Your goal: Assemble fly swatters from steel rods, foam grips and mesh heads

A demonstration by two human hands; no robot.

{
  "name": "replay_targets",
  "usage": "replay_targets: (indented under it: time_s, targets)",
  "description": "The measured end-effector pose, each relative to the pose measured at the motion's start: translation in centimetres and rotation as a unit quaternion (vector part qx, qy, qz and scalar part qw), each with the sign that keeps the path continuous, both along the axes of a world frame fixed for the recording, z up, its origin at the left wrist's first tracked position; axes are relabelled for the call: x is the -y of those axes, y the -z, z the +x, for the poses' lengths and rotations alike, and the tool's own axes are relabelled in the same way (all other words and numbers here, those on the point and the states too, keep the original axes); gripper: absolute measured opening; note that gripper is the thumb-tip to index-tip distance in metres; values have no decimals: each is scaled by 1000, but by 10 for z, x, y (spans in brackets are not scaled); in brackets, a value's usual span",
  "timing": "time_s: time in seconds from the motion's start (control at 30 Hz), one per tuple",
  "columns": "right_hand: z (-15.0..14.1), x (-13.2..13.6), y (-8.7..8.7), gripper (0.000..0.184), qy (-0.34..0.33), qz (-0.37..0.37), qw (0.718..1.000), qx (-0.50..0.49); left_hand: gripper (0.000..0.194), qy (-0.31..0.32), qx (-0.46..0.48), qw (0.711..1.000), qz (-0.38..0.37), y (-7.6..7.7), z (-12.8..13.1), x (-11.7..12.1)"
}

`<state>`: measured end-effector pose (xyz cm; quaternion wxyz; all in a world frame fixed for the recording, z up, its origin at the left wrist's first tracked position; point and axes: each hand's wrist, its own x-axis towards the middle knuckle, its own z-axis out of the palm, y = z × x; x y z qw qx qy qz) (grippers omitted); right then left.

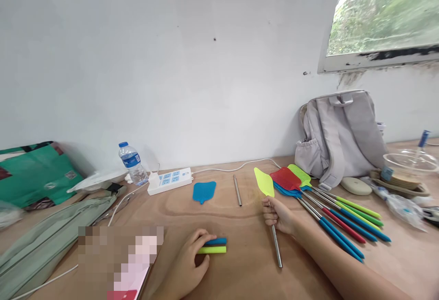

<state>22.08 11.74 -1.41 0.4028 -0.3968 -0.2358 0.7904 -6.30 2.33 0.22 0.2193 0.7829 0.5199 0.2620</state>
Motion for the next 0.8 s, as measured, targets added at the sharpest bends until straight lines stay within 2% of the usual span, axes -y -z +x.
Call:
replay_targets:
  time_s: [0.13, 0.23, 0.33, 0.43, 0.47, 0.5, 0.53, 0.6, 0.63, 0.7, 0.77, 0.8]
  targets:
    - [-6, 4, -4, 18, -12, 49, 998, 35, 61, -16, -10, 1000, -8, 3, -3, 4]
    - [-11, 11, -15, 19, -22, 110, 991, 66, 63, -16, -13, 999, 25, 2, -6, 5]
    - [-16, 24, -34, 19, -35, 179, 979, 93, 57, -27, -27, 994, 103, -7, -3, 5]
    - [-17, 42, -59, 15, -72, 260, 951, 150, 60, -102, -13, 967, 231, -23, 6, 5]
    - [-17, 50, -68, 14, -94, 309, 926, 195, 64, -124, -1, 951, 284, -30, 9, 6]
    - [-16, 57, -77, 13, -119, 371, 886, 253, 67, -134, 5, 933, 334, -37, 11, 8]
    - [-15, 65, -86, 13, -141, 439, 830, 315, 70, -129, -1, 917, 377, -45, 12, 10]
    - [-14, 81, -101, 11, -172, 555, 705, 407, 69, -68, -67, 902, 421, -62, 10, 16]
    - [-15, 88, -107, 12, -183, 595, 652, 433, 65, -20, -119, 900, 419, -69, 7, 20]
    - [-16, 103, -113, 16, -198, 643, 571, 470, 53, 81, -203, 895, 388, -77, -2, 31]
    - [-18, 115, -112, 19, -206, 666, 502, 512, 45, 161, -212, 898, 350, -77, -10, 43]
    - [-19, 121, -109, 19, -211, 678, 464, 530, 41, 177, -191, 905, 336, -73, -12, 51]
